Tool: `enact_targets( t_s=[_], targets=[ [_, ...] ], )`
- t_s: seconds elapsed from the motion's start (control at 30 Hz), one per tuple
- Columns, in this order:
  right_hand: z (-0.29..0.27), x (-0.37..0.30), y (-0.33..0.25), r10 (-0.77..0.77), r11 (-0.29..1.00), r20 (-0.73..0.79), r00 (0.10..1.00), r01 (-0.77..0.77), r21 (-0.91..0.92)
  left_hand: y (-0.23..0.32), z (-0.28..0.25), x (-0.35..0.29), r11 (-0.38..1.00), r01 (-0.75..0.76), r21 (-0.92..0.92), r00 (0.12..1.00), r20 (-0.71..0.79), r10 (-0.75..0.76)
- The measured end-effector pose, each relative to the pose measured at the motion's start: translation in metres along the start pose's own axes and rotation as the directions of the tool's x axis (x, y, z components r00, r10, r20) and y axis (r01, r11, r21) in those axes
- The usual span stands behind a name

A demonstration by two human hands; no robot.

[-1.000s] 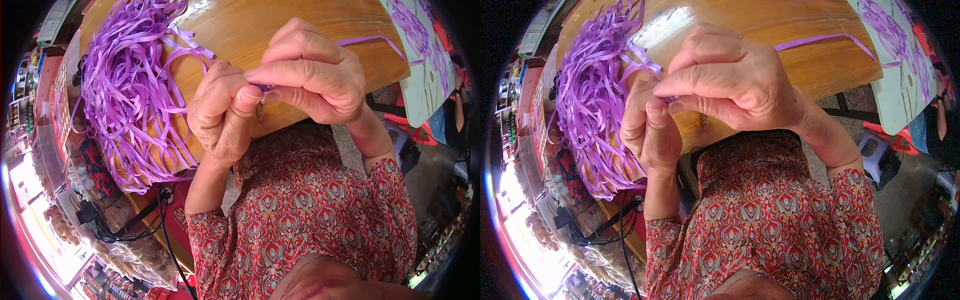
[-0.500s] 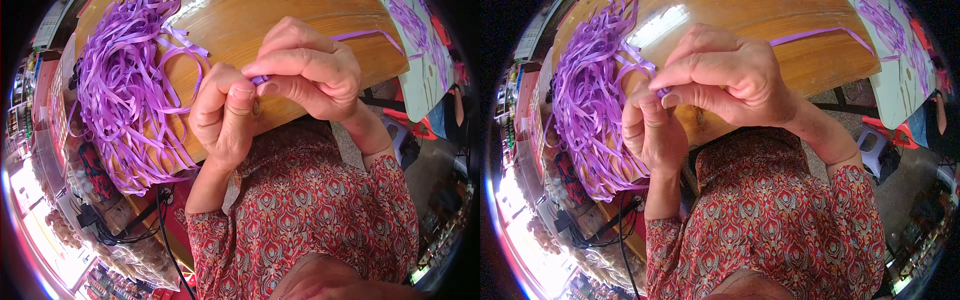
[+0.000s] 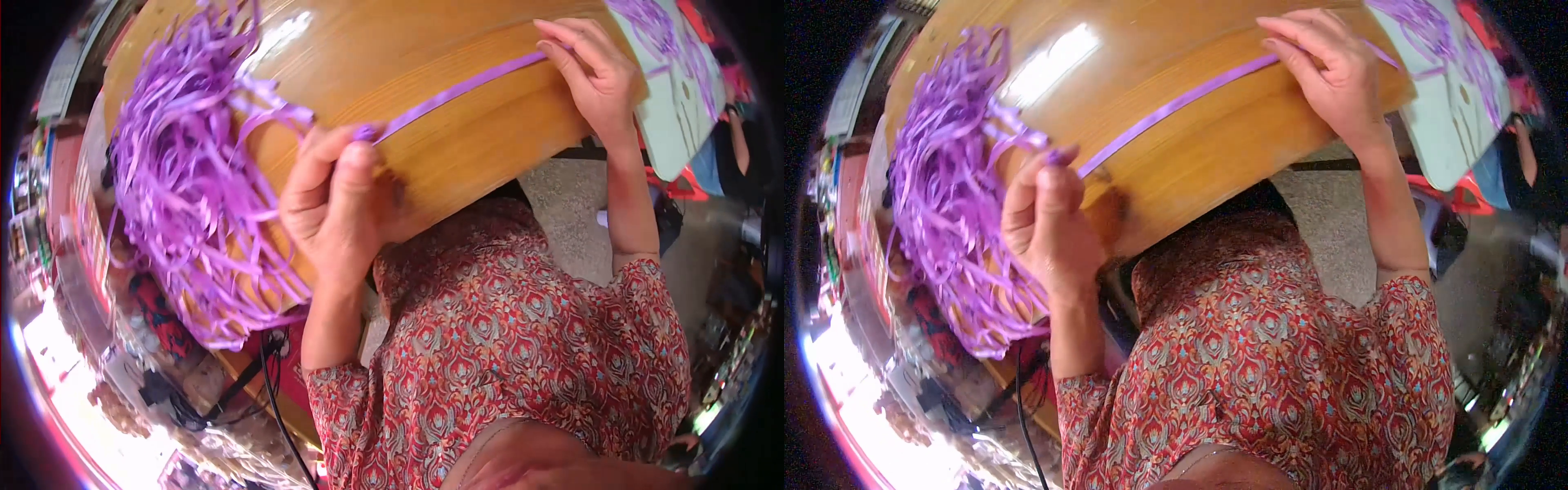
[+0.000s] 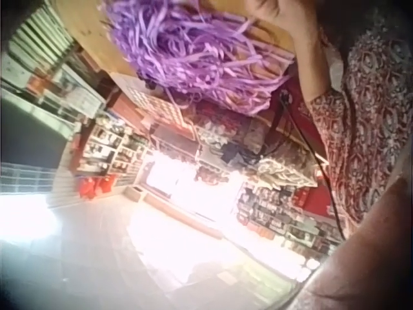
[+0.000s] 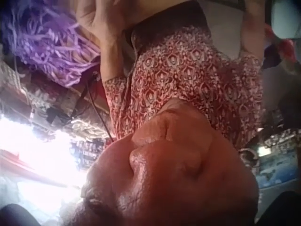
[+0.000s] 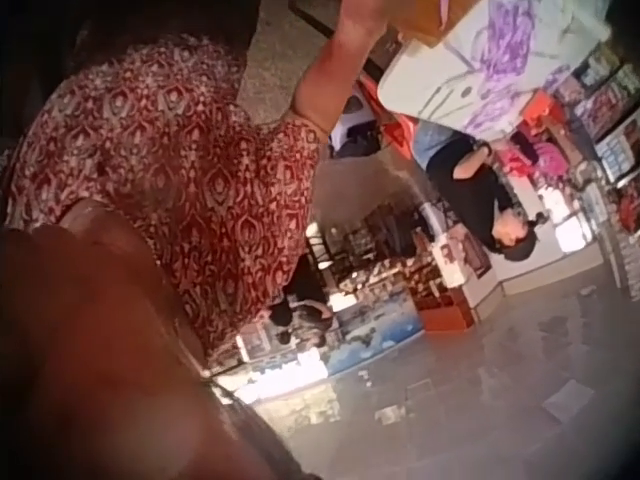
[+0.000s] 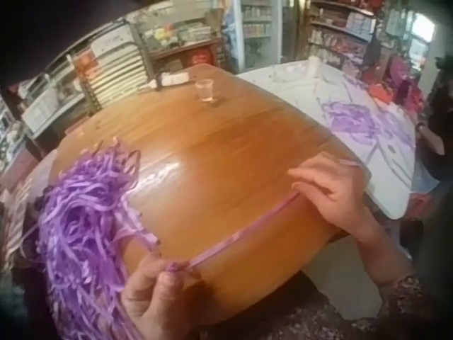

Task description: Tying knots or loops into a large number of purple ribbons at a table.

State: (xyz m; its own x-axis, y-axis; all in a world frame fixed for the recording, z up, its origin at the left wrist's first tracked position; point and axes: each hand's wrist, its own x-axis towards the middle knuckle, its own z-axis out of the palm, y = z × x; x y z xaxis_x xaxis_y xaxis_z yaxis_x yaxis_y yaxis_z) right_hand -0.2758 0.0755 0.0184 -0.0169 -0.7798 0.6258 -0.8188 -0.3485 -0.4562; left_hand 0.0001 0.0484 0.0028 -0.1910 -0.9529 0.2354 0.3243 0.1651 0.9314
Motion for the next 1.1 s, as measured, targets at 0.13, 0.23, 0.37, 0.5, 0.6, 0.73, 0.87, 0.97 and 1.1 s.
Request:
enact_targets(
  t_s=[0.13, 0.23, 0.37, 0.5, 0.6, 0.73, 0.87, 0.97, 1.1],
  targets=[
    [-0.036, -0.027, 0.058, 0.073, 0.924, -0.073, 0.995, -0.095, -0.371, -0.001, -0.008, 0.006, 0.997, 0.068, -0.045, 0.996, -0.06, -0.071],
    [-0.068, -0.045, 0.087, 0.125, 0.872, -0.147, 0.981, -0.18, -0.456, 0.009, -0.008, 0.016, 0.995, 0.073, 0.073, 0.997, -0.017, -0.071],
    [-0.089, -0.06, 0.1, 0.257, 0.858, -0.219, 0.941, -0.327, -0.396, 0.008, -0.014, 0.026, 0.988, 0.093, 0.124, 0.995, 0.035, -0.098],
    [-0.088, -0.066, 0.105, 0.301, 0.863, -0.144, 0.943, -0.334, -0.38, 0.003, 0.001, 0.029, 0.981, 0.034, 0.189, 0.999, -0.018, -0.032],
    [-0.084, -0.057, 0.098, 0.234, 0.887, -0.096, 0.968, -0.253, -0.386, 0.001, -0.005, 0.032, 0.985, 0.06, 0.162, 0.998, -0.008, -0.06],
    [-0.067, -0.034, 0.083, 0.037, 0.877, -0.032, 0.999, -0.048, -0.479, 0.003, -0.008, 0.035, 0.987, 0.061, 0.149, 0.998, 0.0, -0.062],
    [-0.056, -0.032, 0.092, 0.061, 0.876, 0.026, 0.998, -0.041, -0.481, 0.007, -0.001, 0.033, 0.988, 0.05, 0.143, 0.997, -0.06, -0.041],
    [-0.05, -0.031, 0.081, 0.152, 0.94, 0.003, 0.988, -0.143, -0.31, 0.008, 0.003, 0.035, 0.992, 0.018, 0.126, 1.0, 0.022, -0.021],
    [-0.043, -0.012, 0.022, -0.077, 0.994, 0.024, 0.997, 0.079, -0.08, 0.016, 0.058, 0.037, 0.999, 0.046, 0.006, 0.982, 0.181, -0.046]
  ],
)
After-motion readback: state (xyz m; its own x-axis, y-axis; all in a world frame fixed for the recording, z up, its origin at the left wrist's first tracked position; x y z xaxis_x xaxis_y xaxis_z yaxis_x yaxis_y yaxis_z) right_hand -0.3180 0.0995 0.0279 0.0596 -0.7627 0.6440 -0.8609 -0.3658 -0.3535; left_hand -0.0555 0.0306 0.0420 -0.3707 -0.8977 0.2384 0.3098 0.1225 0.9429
